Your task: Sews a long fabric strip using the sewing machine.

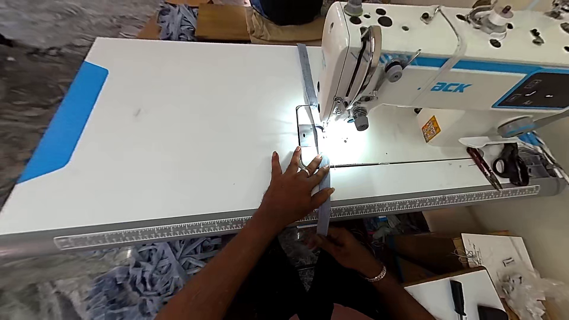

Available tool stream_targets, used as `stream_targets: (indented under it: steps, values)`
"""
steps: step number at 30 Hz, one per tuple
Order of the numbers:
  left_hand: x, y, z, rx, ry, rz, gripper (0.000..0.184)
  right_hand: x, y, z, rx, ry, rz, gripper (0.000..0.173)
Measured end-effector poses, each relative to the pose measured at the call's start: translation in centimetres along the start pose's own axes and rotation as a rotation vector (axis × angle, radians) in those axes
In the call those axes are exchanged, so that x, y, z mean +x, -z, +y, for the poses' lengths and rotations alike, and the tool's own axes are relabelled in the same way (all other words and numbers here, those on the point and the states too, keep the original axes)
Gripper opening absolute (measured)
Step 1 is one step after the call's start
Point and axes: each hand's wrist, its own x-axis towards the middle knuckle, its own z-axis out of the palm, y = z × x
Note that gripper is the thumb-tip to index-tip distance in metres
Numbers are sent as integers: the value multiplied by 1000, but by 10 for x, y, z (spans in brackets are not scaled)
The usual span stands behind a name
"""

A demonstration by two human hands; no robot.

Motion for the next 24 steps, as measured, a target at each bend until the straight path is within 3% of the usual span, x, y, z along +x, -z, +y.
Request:
stream_targets:
  steps: [5, 24]
  values:
    - [0, 0, 1, -4, -5, 2, 66, -18, -5, 4, -9, -89, -50, 31]
    - [-2, 1, 1, -7, -4, -4, 69, -23, -11, 7, -45, -92, -65, 33]
